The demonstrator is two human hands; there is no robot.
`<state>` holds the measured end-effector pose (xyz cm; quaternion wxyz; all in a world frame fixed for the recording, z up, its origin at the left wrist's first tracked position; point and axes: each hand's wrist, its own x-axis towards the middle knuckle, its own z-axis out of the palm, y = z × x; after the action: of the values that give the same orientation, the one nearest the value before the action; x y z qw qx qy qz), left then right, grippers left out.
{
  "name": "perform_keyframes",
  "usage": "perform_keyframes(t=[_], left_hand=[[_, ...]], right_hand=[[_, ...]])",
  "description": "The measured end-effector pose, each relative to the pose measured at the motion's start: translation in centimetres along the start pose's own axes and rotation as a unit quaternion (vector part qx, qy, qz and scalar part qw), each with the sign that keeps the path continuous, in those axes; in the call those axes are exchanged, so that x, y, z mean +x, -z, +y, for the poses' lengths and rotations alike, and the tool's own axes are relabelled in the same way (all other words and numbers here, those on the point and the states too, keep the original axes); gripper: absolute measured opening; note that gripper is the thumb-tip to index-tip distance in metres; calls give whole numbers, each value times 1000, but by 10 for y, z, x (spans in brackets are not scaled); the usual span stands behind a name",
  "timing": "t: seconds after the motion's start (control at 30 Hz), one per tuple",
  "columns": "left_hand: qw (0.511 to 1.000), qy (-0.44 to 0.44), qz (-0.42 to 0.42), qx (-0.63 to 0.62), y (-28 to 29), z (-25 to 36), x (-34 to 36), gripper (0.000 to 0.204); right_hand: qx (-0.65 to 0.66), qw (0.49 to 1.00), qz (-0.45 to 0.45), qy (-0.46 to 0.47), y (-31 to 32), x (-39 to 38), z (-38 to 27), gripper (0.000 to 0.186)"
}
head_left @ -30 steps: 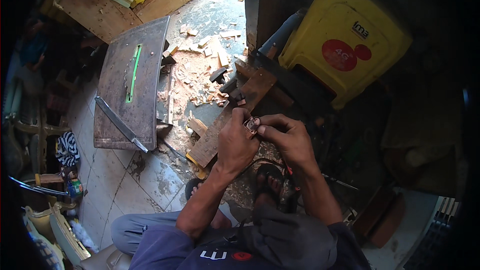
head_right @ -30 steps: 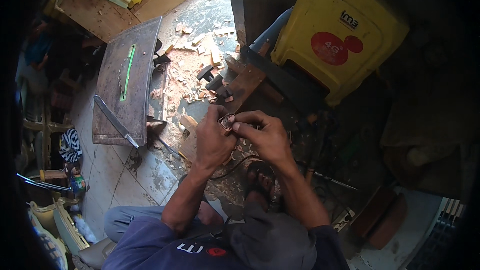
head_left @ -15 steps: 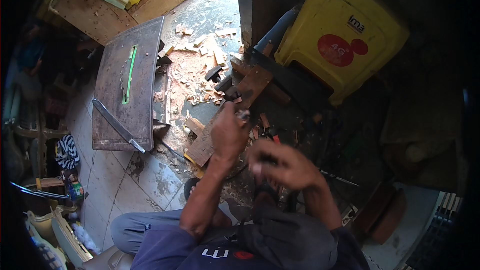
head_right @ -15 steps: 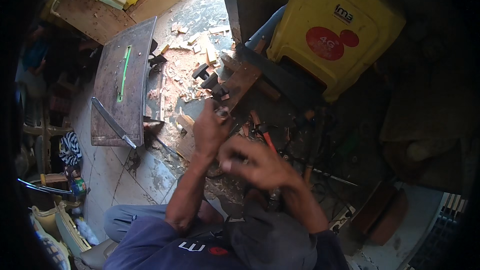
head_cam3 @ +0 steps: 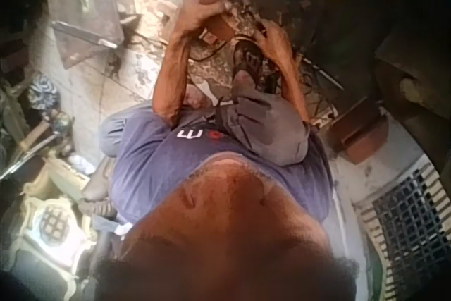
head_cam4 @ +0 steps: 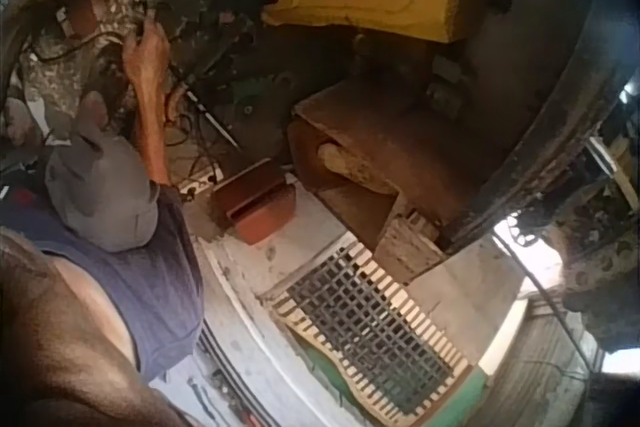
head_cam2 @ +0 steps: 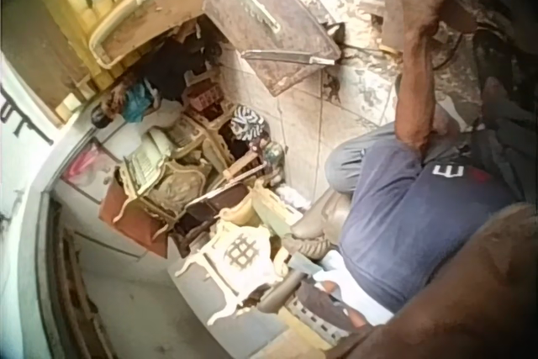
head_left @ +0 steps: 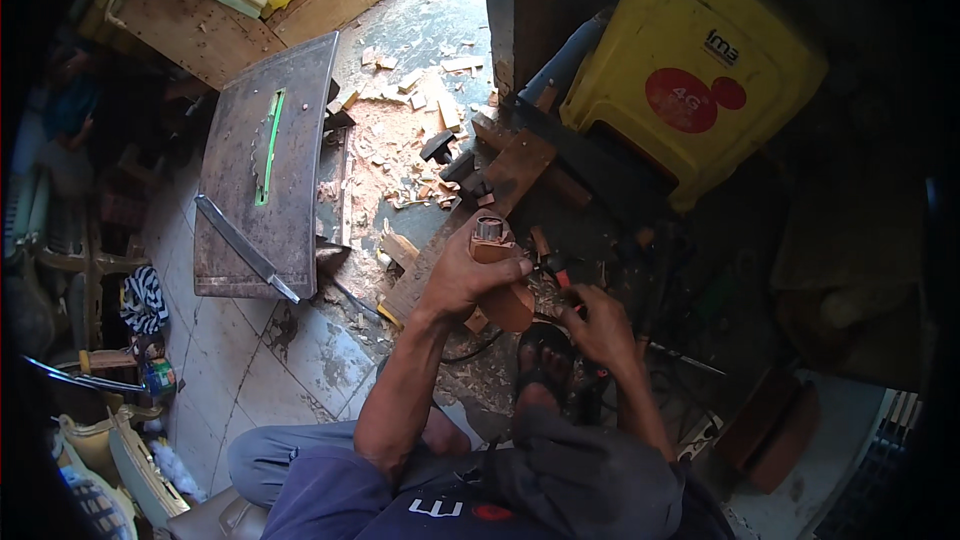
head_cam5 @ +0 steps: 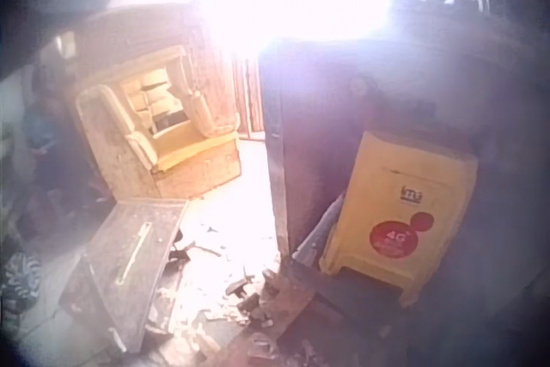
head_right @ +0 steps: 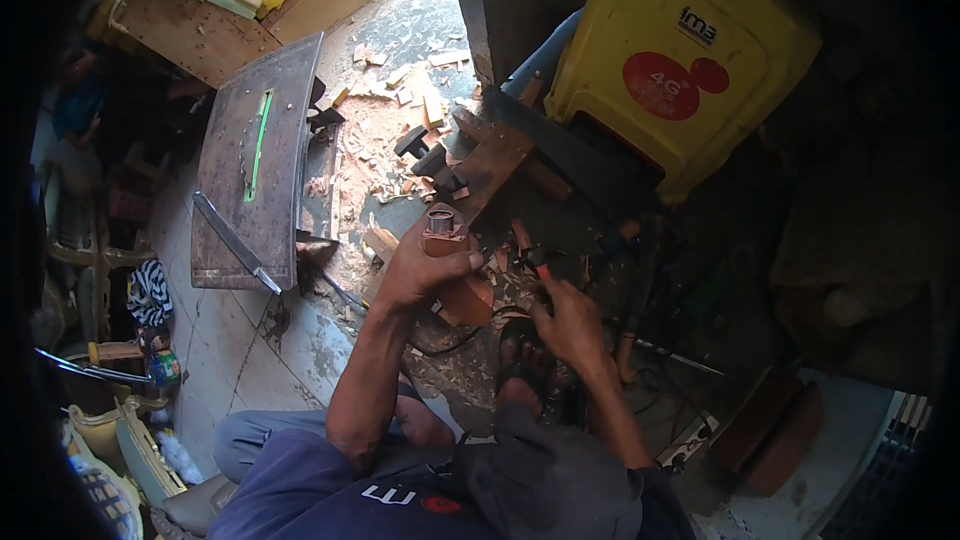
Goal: The person hammers a metal ring onto a wooden piece and then shapes the wood using an angle grinder.
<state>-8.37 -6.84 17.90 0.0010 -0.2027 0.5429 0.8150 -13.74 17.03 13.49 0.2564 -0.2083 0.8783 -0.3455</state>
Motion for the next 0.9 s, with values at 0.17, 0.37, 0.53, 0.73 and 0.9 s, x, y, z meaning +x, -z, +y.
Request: perform_keyframes(t=[0.17,0.37,0.53,0.73,0.9], left_hand=[[999,23,-29,-39,2,0,1,61],[997,36,-11,-64,0,3,-5,86],[984,31,-98,-147,4,-24,-4,57],[980,42,-91,-172,-3,-31,3,56],[977,45,-100,-181,-5,-31,6,60]], right_hand=[[-79,983,160,-48,-7,-13,77,34],[-136,954,222,-147,19,-53,146,35],[-88,932,283,-208,37,-84,185,31],[-58,952,178,-242,29,-83,181,32],[-147,941,187,-240,-4,-76,167,46]])
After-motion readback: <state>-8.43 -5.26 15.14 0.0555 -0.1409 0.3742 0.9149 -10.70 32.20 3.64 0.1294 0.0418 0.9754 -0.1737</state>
